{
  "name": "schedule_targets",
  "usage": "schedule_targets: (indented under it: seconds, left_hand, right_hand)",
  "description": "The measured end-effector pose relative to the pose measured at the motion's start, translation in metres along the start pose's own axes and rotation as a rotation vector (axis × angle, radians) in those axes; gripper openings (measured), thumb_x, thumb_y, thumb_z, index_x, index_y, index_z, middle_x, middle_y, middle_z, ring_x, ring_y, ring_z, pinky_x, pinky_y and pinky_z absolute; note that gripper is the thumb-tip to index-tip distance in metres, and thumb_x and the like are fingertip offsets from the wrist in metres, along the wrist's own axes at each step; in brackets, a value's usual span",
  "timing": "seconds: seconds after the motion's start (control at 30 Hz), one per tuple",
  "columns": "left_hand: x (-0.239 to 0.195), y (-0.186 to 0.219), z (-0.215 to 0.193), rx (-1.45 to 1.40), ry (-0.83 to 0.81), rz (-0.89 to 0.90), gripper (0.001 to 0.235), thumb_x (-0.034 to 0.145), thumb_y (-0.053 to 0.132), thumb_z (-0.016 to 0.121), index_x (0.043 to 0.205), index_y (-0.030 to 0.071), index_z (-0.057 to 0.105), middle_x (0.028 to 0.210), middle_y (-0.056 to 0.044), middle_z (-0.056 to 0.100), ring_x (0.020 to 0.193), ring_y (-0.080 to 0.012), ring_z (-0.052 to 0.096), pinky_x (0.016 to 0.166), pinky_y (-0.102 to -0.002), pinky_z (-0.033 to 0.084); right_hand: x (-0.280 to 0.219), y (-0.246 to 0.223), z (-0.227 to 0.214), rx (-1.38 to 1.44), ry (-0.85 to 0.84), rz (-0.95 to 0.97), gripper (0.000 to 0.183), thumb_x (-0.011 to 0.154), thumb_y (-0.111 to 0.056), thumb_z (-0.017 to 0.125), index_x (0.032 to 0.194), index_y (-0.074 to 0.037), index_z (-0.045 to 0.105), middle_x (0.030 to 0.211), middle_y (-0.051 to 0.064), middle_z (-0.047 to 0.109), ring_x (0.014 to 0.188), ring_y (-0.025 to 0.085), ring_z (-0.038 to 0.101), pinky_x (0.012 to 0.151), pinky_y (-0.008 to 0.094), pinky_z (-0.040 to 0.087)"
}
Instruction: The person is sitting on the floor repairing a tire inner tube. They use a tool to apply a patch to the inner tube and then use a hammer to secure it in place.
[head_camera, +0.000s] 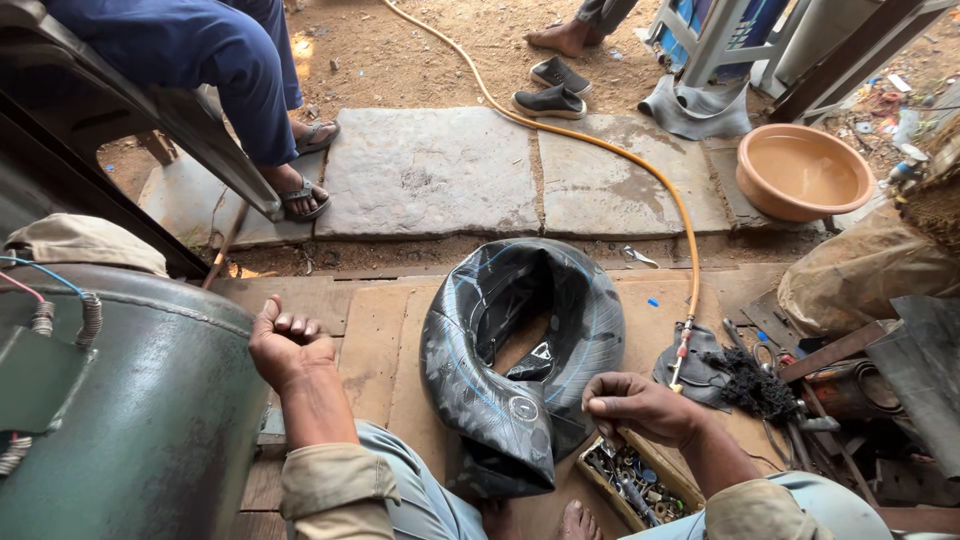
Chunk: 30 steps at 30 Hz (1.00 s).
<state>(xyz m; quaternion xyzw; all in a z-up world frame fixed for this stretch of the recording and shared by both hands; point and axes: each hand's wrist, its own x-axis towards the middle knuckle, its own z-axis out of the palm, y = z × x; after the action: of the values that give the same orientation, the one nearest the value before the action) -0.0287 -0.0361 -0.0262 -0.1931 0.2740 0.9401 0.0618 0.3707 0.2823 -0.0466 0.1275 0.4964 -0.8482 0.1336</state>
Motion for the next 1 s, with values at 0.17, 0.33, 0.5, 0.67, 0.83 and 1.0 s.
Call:
schedule_targets:
  seconds: [0.17,0.33,0.5,0.67,0.83,1.0]
  left_hand:
    - [0.019,-0.025,-0.023,1.166,0.029,0.683,0.036,0.104,0.026,0.063,0.075,0.006,0.072,0.061,-0.002,0.064,0.046,-0.0065,0.051,0.045,-0.025,0.038]
    - [-0.032,-0.106,-0.035,1.458,-0.645,0.325,0.03,0.104,0.027,0.054,0.104,0.007,0.076,0.07,-0.004,0.076,0.05,-0.0061,0.059,0.043,-0.027,0.046]
    - [-0.161,-0.178,-0.013,1.02,-1.155,-0.491,0.083,0.075,0.007,0.086,0.147,0.009,0.045,0.14,-0.016,0.059,0.116,-0.0193,0.063,0.091,-0.031,0.06]
    - [-0.215,-0.209,-0.035,0.68,-1.153,-1.006,0.055,0.088,0.01,0.084,0.135,0.003,0.057,0.115,-0.013,0.071,0.087,-0.0146,0.068,0.067,-0.025,0.054]
    - [-0.213,-0.218,-0.051,0.907,-0.943,-0.952,0.026,0.094,0.022,0.078,0.106,0.0,0.075,0.08,-0.006,0.074,0.062,-0.0088,0.066,0.053,-0.021,0.046]
    - [-0.197,-0.207,-0.041,0.838,-0.934,-0.863,0.023,0.096,0.025,0.077,0.102,0.003,0.075,0.08,-0.004,0.074,0.063,-0.0074,0.064,0.056,-0.021,0.047]
  right_hand:
    - [-0.035,-0.019,-0.028,0.08,-0.058,-0.187,0.017,0.1,-0.012,0.065,0.106,0.005,0.066,0.069,0.006,0.063,0.056,0.012,0.061,0.047,0.025,0.049]
    - [-0.047,-0.032,-0.035,0.065,0.272,-0.37,0.017,0.096,-0.011,0.062,0.106,0.002,0.064,0.08,0.009,0.066,0.07,0.017,0.066,0.059,0.03,0.054]
    - [0.002,-0.005,0.003,-0.141,0.224,-0.267,0.018,0.096,-0.013,0.064,0.109,-0.001,0.067,0.09,0.009,0.074,0.082,0.018,0.072,0.073,0.033,0.059]
    - [0.009,-0.002,0.007,-0.17,0.265,-0.401,0.016,0.096,-0.011,0.066,0.107,0.0,0.071,0.1,0.01,0.077,0.09,0.014,0.072,0.079,0.028,0.058]
    - [-0.001,-0.012,-0.005,-0.17,0.475,-0.437,0.018,0.099,-0.008,0.063,0.11,-0.001,0.075,0.109,0.012,0.079,0.074,0.012,0.061,0.064,0.025,0.05]
    - [-0.009,-0.028,-0.008,0.266,0.616,-0.473,0.013,0.102,-0.016,0.053,0.102,-0.009,0.064,0.092,0.012,0.074,0.082,0.021,0.071,0.059,0.029,0.051]
